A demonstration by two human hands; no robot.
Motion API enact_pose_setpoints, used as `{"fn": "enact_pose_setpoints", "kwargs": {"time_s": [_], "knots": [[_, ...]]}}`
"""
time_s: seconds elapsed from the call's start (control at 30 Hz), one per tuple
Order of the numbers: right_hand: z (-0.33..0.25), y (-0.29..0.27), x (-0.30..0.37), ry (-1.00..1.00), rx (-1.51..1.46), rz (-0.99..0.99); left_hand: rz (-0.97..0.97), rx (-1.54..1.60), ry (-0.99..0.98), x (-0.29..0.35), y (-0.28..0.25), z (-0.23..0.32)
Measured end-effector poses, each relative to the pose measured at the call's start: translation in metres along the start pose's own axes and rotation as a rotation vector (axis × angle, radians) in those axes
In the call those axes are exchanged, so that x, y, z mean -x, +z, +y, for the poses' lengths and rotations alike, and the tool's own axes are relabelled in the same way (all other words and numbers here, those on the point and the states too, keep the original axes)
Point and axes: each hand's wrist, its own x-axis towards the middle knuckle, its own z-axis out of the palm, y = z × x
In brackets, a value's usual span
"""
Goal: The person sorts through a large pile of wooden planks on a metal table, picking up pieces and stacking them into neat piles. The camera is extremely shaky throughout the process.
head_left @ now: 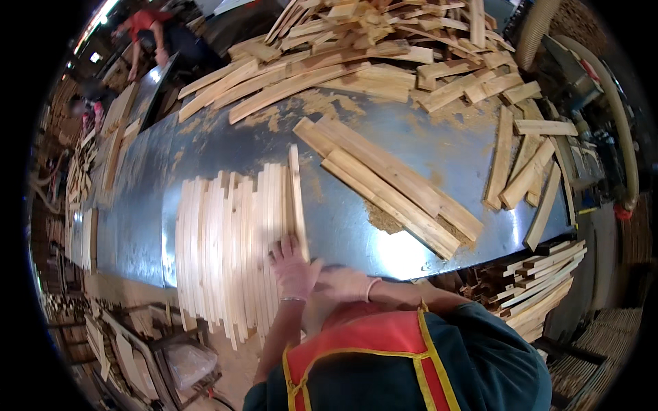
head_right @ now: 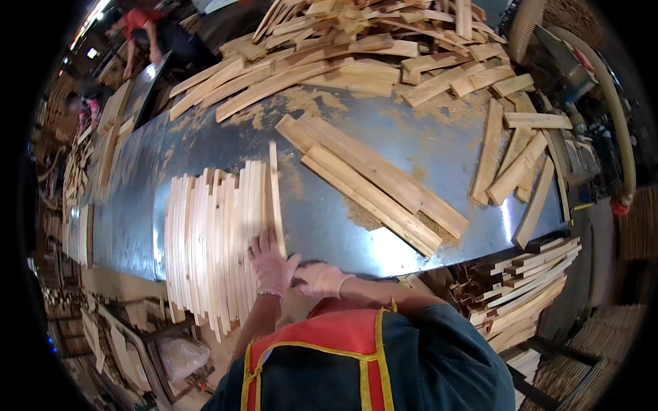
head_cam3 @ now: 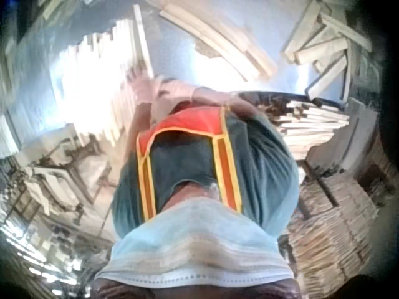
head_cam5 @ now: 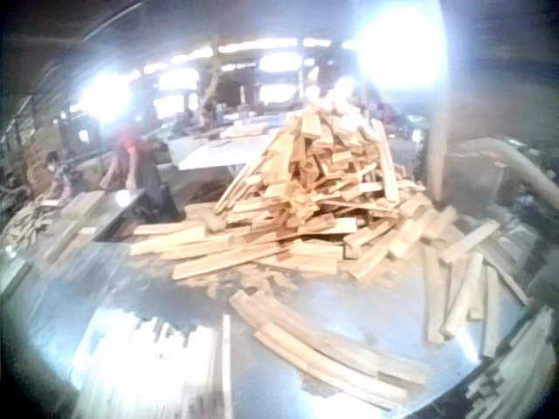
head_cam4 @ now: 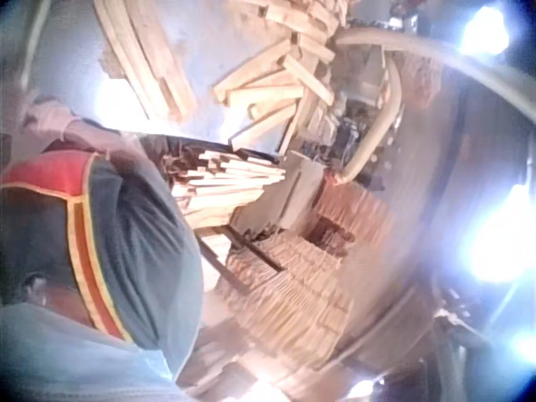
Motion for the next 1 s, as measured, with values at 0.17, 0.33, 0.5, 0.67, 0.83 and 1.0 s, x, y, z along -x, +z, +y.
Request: {"fn": "enact_pose_setpoints", "kwargs": {"time_s": [0.17,0.33,0.5,0.67,0.83,1.0], "knots": [[0.054,-0.179,-0.05,0.394,0.583,0.496,0.169,-0.046,-0.099,0.015,0.054,-0.047],[0.108,-0.242,-0.016,0.627,0.453,0.568,0.21,-0.057,-0.024,0.015,0.042,-0.035],[0.097,-0.256,-0.018,0.474,0.244,0.195,0.226,-0.099,-0.038,0.015,0.049,-0.039],[0.045,-0.147,0.002,0.404,-0.093,0.177,0.152,0.019,-0.076,0.017,0.046,-0.043],[-0.008,-0.047,-0.024,0.118,0.109,-0.117,0.047,0.0,-0.115,0.009,0.042,-0.011],[0.018,-0.142,-0.007,0.066,0.449,0.292,0.041,-0.2,-0.065,0.023,0.031,-0.001]]}}
